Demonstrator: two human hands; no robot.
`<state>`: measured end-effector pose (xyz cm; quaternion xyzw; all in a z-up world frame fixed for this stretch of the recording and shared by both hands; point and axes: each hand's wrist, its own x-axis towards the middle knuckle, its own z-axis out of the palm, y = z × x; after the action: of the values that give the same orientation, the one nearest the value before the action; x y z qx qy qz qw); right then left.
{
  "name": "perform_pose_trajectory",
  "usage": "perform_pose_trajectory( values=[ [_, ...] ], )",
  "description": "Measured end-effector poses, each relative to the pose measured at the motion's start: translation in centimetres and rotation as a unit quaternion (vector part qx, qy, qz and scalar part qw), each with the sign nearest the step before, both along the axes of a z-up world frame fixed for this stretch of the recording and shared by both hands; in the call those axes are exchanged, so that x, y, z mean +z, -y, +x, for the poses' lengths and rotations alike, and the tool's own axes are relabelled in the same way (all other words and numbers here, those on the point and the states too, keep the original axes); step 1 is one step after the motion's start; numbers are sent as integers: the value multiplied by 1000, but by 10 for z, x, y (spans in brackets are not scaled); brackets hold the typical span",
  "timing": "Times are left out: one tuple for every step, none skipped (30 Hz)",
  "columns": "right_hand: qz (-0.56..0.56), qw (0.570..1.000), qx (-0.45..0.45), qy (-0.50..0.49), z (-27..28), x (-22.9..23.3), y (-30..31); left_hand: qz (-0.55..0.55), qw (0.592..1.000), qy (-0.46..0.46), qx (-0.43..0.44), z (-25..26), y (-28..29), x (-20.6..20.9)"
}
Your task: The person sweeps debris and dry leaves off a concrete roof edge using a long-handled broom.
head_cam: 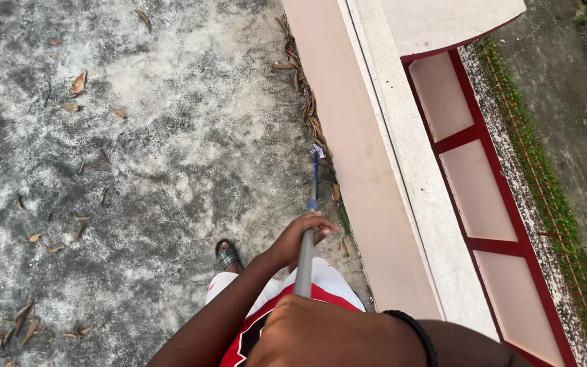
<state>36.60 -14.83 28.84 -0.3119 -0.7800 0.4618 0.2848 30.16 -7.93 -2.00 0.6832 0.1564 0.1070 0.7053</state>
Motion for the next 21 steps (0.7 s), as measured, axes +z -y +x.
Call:
perform_pose_trajectory(
  values=[
    [-2,1000,-2,5,-11,-6,1,-43,999,-15,-3,-11,-5,1],
    [3,1000,-1,29,-25,-13,0,-7,1000,-9,0,-26,-11,4],
    [7,999,-1,53,-40,-21,-2,29,1000,-3,3,-45,-17,7],
    [4,999,-8,43,-56,-30,-3,66,998,5,8,-61,-27,11],
    [2,999,-16,33,-76,-39,-5,76,997,-7,26,-79,-35,14],
    [-2,1000,-21,22,-92,-47,-5,84,995,-21,46,-102,-38,18],
    [-8,1000,-12,15,-105,-56,-7,93,993,-34,66,-122,-44,21],
    [-15,1000,-1,5,-118,-63,-11,101,991,-35,86,-142,-50,23],
    [-22,1000,9,-4,-129,-66,-15,108,988,-36,106,-162,-56,24],
    [-28,999,16,-6,-137,-67,-18,116,985,-37,124,-182,-64,24],
    [-33,999,23,-8,-141,-65,-22,123,981,-49,144,-201,-73,22],
    [-40,999,28,-7,-143,-61,-27,128,976,-60,164,-218,-80,19],
    [-66,997,23,-29,-148,-55,-35,132,971,-71,184,-233,-87,15],
    [-92,994,16,-50,-152,-50,-43,133,968,-93,194,-248,-97,10],
    [-117,991,10,-72,-156,-44,-52,133,963,-116,204,-261,-105,4],
    [-112,987,8,-114,-154,-38,-60,132,958,-141,214,-271,-108,-1],
    [-107,982,7,-157,-148,-33,-69,117,957,-152,218,-276,-109,-7],
    [-111,979,-15,-173,-149,-29,-74,103,955,-165,222,-280,-114,-14],
    [-114,975,-36,-188,-149,-25,-78,90,954,-177,226,-282,-117,-22],
    [-128,973,-77,-174,-149,-22,-80,87,957,-172,215,-279,-120,-31],
    [-142,970,-119,-159,-148,-20,-81,85,961,-166,204,-271,-121,-40]
  ],
)
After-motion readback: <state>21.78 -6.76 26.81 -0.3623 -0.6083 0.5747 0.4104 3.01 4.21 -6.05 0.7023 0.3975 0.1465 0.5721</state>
